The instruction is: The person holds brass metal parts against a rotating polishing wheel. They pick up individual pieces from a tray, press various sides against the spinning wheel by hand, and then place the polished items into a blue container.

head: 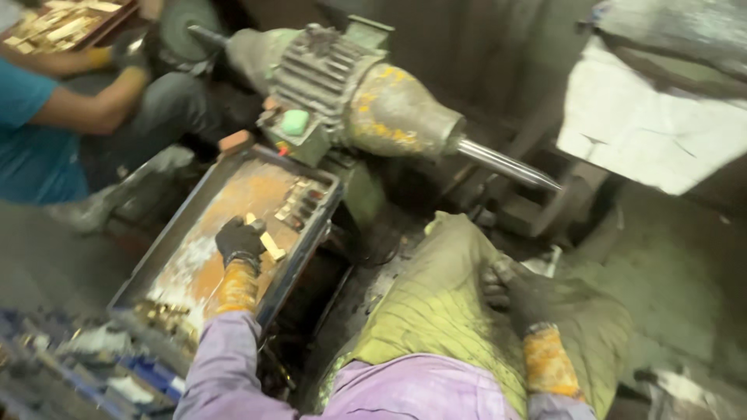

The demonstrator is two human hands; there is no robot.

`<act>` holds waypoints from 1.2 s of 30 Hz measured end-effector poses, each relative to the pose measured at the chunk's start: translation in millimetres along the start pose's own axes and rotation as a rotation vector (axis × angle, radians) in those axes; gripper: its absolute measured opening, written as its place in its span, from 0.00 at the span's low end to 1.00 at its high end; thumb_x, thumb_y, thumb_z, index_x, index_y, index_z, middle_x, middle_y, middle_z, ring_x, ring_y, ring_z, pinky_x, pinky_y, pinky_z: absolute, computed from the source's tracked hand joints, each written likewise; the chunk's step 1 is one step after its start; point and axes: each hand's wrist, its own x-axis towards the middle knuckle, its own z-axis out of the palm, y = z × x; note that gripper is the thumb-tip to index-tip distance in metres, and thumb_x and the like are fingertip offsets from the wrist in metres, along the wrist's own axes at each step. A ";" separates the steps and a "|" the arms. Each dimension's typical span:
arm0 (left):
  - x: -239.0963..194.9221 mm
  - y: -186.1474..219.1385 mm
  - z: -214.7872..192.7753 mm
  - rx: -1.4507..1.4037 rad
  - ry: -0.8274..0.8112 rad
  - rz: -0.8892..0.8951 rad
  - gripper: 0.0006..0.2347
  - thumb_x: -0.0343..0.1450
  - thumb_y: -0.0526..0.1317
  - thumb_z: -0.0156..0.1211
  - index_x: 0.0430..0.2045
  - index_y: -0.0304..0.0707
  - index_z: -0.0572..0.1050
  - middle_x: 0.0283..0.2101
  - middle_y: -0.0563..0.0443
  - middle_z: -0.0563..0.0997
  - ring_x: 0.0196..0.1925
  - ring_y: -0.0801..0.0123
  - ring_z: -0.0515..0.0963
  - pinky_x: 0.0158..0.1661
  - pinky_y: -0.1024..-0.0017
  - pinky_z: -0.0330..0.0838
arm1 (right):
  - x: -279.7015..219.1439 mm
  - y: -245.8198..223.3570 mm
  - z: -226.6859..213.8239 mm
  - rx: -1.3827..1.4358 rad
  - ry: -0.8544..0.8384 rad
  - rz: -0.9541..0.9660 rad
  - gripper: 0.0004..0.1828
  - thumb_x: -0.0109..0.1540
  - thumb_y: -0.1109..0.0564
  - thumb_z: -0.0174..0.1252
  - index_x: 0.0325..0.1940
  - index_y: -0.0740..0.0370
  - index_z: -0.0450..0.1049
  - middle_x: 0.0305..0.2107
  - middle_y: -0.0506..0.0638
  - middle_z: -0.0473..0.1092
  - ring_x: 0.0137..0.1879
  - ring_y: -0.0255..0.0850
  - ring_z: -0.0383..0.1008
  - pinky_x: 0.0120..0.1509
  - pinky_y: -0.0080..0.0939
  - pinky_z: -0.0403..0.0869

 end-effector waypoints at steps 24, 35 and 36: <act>-273.0 284.9 141.3 -0.567 -0.647 1.011 0.10 0.70 0.44 0.68 0.41 0.42 0.84 0.41 0.42 0.86 0.44 0.56 0.84 0.44 0.63 0.77 | -96.3 -23.0 29.1 -0.040 0.591 -0.093 0.17 0.65 0.50 0.59 0.47 0.68 0.76 0.30 0.54 0.78 0.27 0.41 0.76 0.27 0.41 0.69; -214.9 263.7 146.8 -0.292 -0.570 1.166 0.13 0.68 0.38 0.65 0.47 0.41 0.80 0.48 0.41 0.81 0.48 0.50 0.80 0.47 0.59 0.77 | -98.8 -52.7 56.9 -0.359 0.406 -0.223 0.17 0.66 0.49 0.56 0.42 0.68 0.77 0.26 0.53 0.77 0.26 0.36 0.74 0.28 0.37 0.72; -218.7 268.8 145.3 -0.406 -0.673 1.143 0.13 0.69 0.40 0.67 0.47 0.41 0.81 0.47 0.42 0.83 0.48 0.55 0.81 0.47 0.62 0.77 | -99.6 -56.8 57.0 -0.364 0.375 -0.268 0.18 0.68 0.48 0.56 0.43 0.69 0.77 0.27 0.53 0.76 0.27 0.36 0.74 0.29 0.36 0.71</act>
